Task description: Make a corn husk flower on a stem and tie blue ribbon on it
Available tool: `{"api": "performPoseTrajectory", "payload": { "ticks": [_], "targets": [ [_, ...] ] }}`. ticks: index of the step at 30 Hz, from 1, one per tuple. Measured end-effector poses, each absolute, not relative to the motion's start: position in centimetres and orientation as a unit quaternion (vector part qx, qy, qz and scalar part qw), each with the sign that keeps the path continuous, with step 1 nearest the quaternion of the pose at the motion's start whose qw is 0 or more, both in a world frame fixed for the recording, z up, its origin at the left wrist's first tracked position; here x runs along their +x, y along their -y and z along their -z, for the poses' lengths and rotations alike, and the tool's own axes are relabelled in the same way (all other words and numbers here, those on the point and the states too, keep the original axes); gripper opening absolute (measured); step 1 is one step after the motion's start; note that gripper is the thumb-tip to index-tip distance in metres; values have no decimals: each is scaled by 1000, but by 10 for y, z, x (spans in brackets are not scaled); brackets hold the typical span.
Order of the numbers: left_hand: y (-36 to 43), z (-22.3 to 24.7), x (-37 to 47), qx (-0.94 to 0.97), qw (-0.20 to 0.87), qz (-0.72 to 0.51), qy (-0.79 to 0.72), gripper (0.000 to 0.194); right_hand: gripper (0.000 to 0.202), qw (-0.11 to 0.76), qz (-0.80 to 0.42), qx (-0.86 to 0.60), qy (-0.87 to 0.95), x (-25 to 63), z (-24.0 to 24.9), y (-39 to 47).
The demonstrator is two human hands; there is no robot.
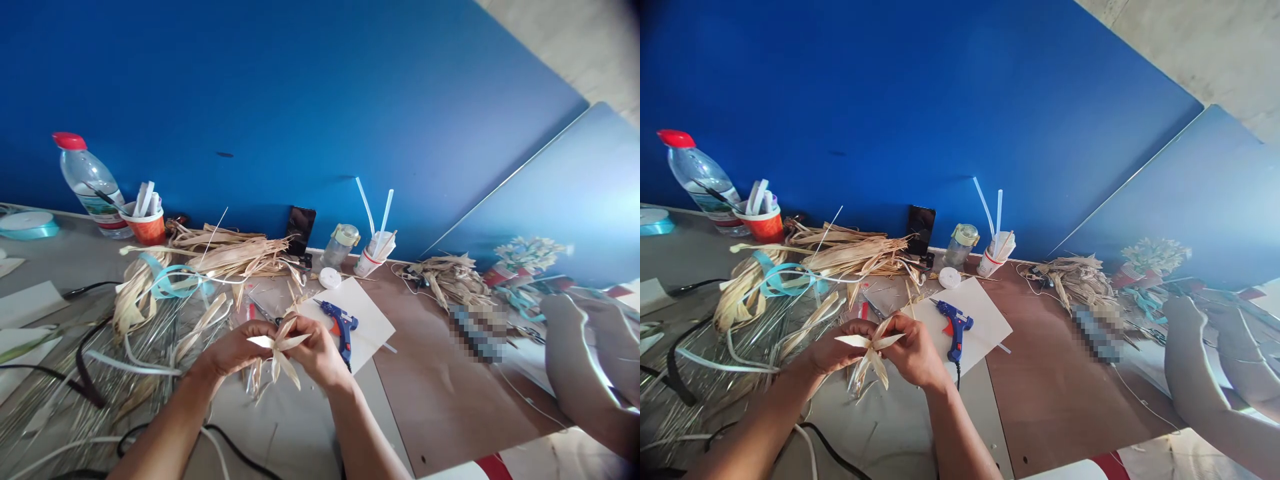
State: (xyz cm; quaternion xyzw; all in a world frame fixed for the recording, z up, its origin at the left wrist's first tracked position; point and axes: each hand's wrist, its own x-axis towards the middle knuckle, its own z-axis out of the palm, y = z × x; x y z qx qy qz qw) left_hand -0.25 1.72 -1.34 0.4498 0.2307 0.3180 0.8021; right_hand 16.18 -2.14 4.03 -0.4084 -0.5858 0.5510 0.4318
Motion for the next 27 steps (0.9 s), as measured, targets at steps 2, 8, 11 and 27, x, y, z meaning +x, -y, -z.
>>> {"api": "performPoseTrajectory", "payload": {
  "ticks": [2,8,11,27],
  "targets": [
    [-17,12,-3,458,799,-313,-234,17,5,431,-540,-413,593,162,-40,21],
    [-19,11,-4,518,771,-292,-230,15,10,421,-554,-431,574,161,-41,23],
    [-19,13,-3,528,768,-284,-224,15,10,416,-558,-440,567,162,-41,23],
    [-20,16,4,353,796,-407,-277,22,7,543,-404,-414,609,139,-28,28]
  ]
}}
